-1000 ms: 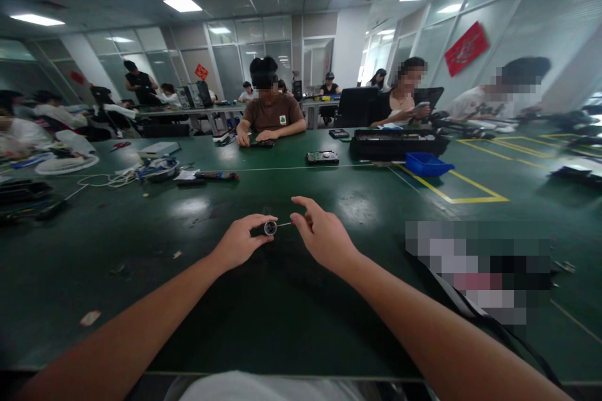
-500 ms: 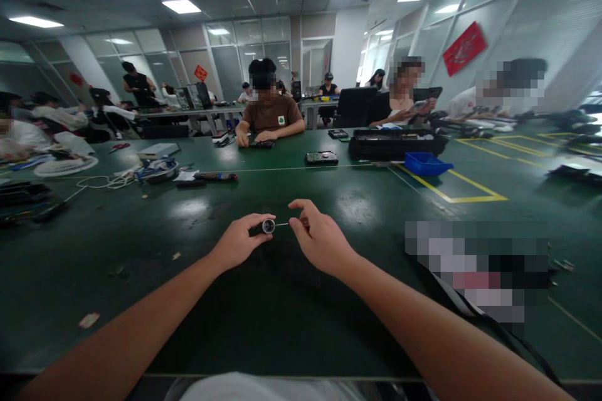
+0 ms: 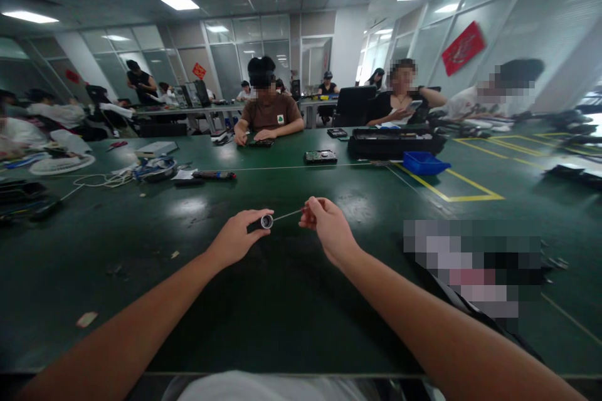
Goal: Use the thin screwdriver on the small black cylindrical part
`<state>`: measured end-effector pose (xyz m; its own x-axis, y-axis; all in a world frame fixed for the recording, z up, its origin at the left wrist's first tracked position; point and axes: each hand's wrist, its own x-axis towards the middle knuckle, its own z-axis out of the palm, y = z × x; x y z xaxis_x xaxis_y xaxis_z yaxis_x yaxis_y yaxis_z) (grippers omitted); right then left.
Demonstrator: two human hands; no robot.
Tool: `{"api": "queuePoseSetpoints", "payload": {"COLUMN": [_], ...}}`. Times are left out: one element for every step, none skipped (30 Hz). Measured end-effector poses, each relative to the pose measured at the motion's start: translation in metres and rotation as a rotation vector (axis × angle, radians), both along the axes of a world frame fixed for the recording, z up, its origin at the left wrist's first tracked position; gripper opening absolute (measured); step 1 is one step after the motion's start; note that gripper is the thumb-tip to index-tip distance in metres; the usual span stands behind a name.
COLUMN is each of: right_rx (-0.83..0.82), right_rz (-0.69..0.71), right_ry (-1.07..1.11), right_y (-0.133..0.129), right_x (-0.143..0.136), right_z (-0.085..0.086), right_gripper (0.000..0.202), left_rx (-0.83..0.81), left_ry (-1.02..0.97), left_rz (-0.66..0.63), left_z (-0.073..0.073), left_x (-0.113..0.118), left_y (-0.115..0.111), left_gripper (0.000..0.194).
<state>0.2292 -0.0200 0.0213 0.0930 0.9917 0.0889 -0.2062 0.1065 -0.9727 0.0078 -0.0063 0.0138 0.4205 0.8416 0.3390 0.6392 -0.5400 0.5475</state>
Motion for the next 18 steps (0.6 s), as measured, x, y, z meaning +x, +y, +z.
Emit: {"api": "queuePoseSetpoints", "payload": {"right_rx": [0.007, 0.025, 0.048, 0.075, 0.102, 0.128, 0.149, 0.164, 0.171, 0.175, 0.178, 0.181, 0.184, 0.187, 0.189, 0.192, 0.193, 0.191], "right_rz": [-0.011, -0.019, -0.019, -0.013, -0.003, 0.003, 0.008, 0.01, 0.01, 0.009, 0.008, 0.009, 0.014, 0.022, 0.032, 0.039, 0.044, 0.041], "right_ry": [-0.007, -0.034, -0.075, -0.124, -0.179, -0.238, -0.297, -0.353, -0.397, -0.427, -0.443, -0.449, -0.446, -0.437, -0.427, -0.415, -0.41, -0.418], "right_y": [0.001, 0.002, 0.002, 0.001, 0.0, -0.001, -0.003, -0.004, -0.006, -0.007, -0.008, -0.009, -0.009, -0.01, -0.01, -0.01, -0.011, -0.011], "right_x": [0.001, 0.001, 0.002, 0.002, 0.002, 0.002, 0.002, 0.002, 0.002, 0.001, 0.001, 0.001, 0.0, 0.0, -0.001, -0.001, -0.001, -0.002], "right_z": [-0.002, -0.003, -0.004, -0.004, -0.005, -0.004, -0.004, -0.002, -0.001, 0.001, 0.002, 0.004, 0.005, 0.006, 0.006, 0.007, 0.008, 0.009], "right_gripper": [0.03, 0.029, 0.029, 0.028, 0.027, 0.027, 0.027, 0.027, 0.027, 0.027, 0.027, 0.027, 0.027, 0.026, 0.026, 0.026, 0.026, 0.026], "left_rx": [-0.006, -0.016, -0.025, -0.032, -0.036, -0.038, -0.039, -0.04, -0.044, -0.049, -0.057, -0.065, -0.075, -0.084, -0.091, -0.093, -0.092, -0.087], "left_ry": [0.008, 0.013, 0.015, 0.013, 0.011, 0.011, 0.013, 0.014, 0.014, 0.012, 0.003, -0.011, -0.027, -0.039, -0.046, -0.047, -0.041, -0.031], "left_rz": [0.007, 0.01, 0.012, 0.014, 0.015, 0.015, 0.014, 0.012, 0.01, 0.012, 0.019, 0.03, 0.042, 0.054, 0.064, 0.069, 0.07, 0.071], "left_z": [0.0, 0.0, 0.0, 0.0, 0.0, 0.0, 0.0, 0.0, 0.0, 0.0, 0.0, 0.0, 0.0, 0.0, 0.001, 0.001, 0.001, 0.001], "left_x": [0.0, -0.001, -0.001, -0.001, -0.001, 0.0, 0.001, 0.001, 0.002, 0.002, 0.002, 0.002, 0.002, 0.002, 0.002, 0.002, 0.002, 0.002], "left_y": [0.0, 0.001, 0.001, 0.001, 0.0, 0.0, -0.001, -0.001, -0.002, -0.002, -0.002, -0.003, -0.003, -0.003, -0.003, -0.003, -0.003, -0.003], "left_gripper": [0.04, 0.04, 0.041, 0.041, 0.041, 0.041, 0.041, 0.041, 0.042, 0.042, 0.044, 0.046, 0.047, 0.048, 0.047, 0.044, 0.041, 0.039]}}
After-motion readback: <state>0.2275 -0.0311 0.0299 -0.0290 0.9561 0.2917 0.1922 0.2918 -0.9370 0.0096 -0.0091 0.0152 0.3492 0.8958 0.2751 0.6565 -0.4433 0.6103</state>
